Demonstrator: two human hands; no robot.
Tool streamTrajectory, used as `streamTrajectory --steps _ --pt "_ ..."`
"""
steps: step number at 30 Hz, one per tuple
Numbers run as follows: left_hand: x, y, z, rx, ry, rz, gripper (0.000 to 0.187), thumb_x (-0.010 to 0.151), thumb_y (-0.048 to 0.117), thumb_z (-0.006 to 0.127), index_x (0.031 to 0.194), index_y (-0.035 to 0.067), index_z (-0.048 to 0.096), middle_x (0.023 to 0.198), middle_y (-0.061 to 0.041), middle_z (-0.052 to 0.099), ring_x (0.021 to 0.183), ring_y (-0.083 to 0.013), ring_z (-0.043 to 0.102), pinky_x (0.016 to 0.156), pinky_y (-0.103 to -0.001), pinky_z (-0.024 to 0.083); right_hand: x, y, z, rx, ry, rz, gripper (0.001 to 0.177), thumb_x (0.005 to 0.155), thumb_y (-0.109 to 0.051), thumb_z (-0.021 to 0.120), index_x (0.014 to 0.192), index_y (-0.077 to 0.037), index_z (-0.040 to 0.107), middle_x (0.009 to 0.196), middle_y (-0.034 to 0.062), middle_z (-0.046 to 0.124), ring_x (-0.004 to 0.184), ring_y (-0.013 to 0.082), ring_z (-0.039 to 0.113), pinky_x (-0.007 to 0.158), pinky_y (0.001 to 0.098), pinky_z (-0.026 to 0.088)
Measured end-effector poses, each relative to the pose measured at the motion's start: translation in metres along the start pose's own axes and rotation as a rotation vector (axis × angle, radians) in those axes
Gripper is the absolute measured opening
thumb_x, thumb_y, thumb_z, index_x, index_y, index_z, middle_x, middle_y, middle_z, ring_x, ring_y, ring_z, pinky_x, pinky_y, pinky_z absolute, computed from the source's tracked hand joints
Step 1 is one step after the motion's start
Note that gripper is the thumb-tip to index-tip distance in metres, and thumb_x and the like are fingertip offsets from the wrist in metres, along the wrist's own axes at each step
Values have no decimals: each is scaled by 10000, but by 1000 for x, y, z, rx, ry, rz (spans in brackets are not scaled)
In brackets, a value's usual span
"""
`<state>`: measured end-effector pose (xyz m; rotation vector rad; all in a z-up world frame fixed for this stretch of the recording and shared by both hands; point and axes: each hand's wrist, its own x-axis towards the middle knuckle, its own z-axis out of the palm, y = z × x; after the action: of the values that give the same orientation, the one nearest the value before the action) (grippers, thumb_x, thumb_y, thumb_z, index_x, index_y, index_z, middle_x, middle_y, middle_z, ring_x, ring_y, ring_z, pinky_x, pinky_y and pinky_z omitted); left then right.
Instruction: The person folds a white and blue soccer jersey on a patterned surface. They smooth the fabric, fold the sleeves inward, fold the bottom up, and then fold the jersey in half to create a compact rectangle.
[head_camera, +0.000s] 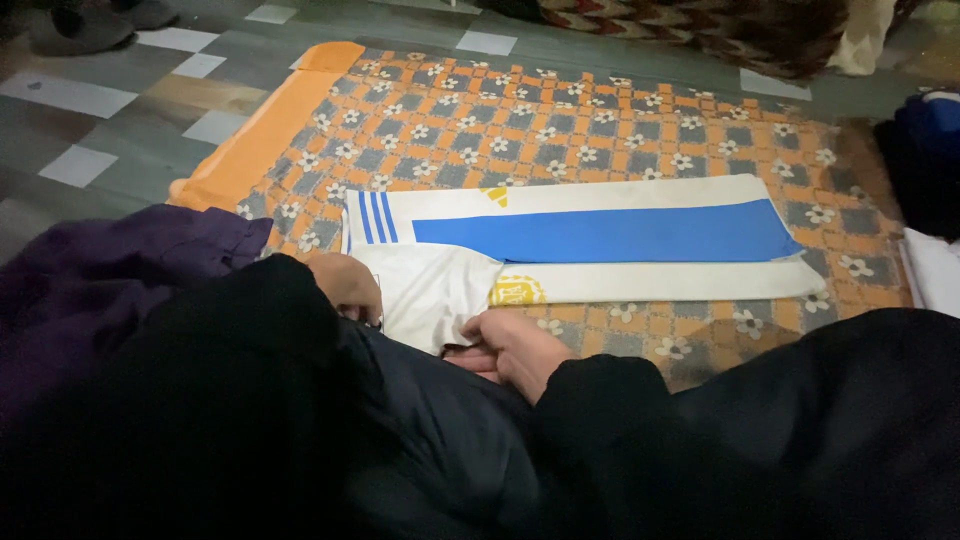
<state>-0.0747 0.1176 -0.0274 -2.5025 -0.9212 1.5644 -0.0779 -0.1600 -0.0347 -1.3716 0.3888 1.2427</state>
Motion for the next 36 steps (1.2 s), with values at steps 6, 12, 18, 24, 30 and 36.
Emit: streamTrajectory --steps 6,12,18,24,30,36 --pt "-68 2 -5 747 101 492 373 880 562 696 1165 326 743 1276 72 739 1194 -227 662 1076 -350 484 -55 -14 7 17 119 -45 288 990 -137 556 1200 55 510 945 260 743 799 365 784 683 562 632" --pt "-87 7 15 336 383 336 331 934 446 654 1131 197 749 1267 -24 739 1185 -286 656 1139 -365 388 -48 -14 -3 -29 117 -13 201 966 -82 617 1075 82 580 877 268 745 716 374 783 602 566 646" --pt "-113 6 40 -162 673 134 320 1000 309 600 1090 42 754 1256 -139 738 1175 -357 648 1214 -381 272 -36 -41 -20 -1264 290 -344 342 727 -388 819 858 -73 806 866 160 774 878 372 773 713 458 594" --pt "122 -45 -11 -749 626 -132 241 722 211 875 638 164 655 505 -135 648 432 -368 678 439 -571 568 -57 -55 16 -1175 336 -846 210 788 -259 564 705 -101 674 689 144 676 733 419 711 656 489 572" --pt "116 -37 -10 -709 669 -108 175 745 219 845 718 167 681 596 -124 669 538 -362 694 509 -555 575 -37 -49 -6 -974 542 -541 426 814 -354 571 983 -6 748 1015 242 738 1068 489 704 872 595 573" --pt "90 -36 -3 -666 717 -82 127 767 227 816 799 170 707 687 -113 689 644 -355 710 580 -539 583 -18 -73 -29 -654 466 -517 286 878 -253 603 715 -67 746 647 95 702 625 259 710 651 411 579"
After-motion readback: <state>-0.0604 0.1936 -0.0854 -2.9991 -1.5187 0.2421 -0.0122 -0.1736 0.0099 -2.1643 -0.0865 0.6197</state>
